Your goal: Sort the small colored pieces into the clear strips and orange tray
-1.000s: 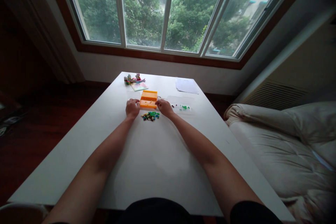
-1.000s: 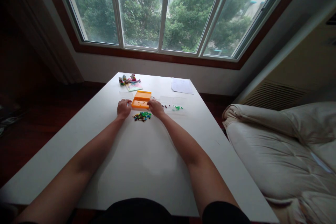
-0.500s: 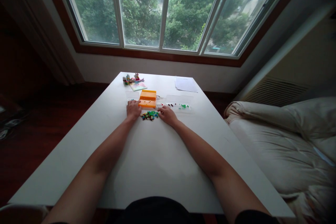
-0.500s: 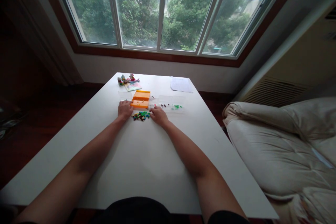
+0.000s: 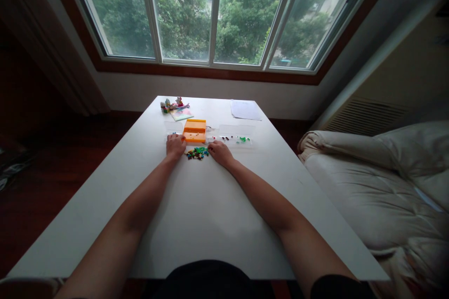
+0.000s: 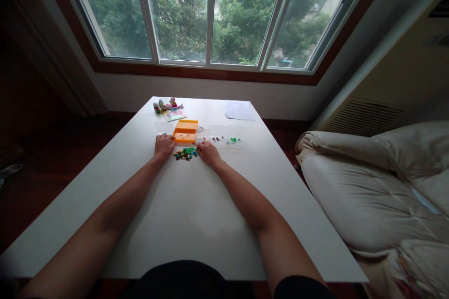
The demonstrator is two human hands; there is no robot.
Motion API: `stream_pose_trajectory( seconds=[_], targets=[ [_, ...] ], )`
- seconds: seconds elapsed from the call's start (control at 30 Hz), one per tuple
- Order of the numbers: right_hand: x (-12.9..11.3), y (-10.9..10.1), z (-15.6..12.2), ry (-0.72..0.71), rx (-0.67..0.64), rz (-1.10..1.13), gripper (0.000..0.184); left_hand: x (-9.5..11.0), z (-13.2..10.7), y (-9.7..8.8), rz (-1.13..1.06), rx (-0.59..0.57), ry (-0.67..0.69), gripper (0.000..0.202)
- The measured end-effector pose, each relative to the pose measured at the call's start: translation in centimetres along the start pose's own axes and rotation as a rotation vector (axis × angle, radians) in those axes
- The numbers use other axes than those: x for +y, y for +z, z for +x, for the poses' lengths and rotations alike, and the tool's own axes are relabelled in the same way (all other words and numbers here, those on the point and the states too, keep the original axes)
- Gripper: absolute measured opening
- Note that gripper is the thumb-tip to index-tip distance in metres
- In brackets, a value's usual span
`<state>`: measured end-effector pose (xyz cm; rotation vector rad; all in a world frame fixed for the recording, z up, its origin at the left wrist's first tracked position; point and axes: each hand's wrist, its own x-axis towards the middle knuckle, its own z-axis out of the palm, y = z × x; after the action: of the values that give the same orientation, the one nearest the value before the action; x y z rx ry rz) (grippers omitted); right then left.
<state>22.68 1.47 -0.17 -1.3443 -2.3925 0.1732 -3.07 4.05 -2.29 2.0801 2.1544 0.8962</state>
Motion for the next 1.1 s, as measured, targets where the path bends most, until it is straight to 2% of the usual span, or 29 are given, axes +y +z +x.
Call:
stream_pose_trajectory(
  seconds=[0.6, 0.8, 0.93, 1.1],
  targets=[
    [0.0, 0.0, -0.5, 0.036, 0.073, 0.059, 0.012, 0.1, -0.1, -0.2, -0.004, 0.016, -0.009, 0.031],
    [0.2, 0.2, -0.5, 0.005, 0.115, 0.101, 0.021, 0.3, -0.2, -0.3, -0.001, 0.053, -0.023, 0.03],
    [1.5, 0.1, -0.3, -0.003, 0.212, 0.155, 0.021, 0.3, -0.2, -0.5, -0.014, 0.09, -0.007, 0.029],
    [5.2, -1.3, -0.2, 0.219, 0.477, 0.194, 0.017, 0.3, -0.1, -0.7, -0.054, 0.153, 0.075, 0.028]
  ],
)
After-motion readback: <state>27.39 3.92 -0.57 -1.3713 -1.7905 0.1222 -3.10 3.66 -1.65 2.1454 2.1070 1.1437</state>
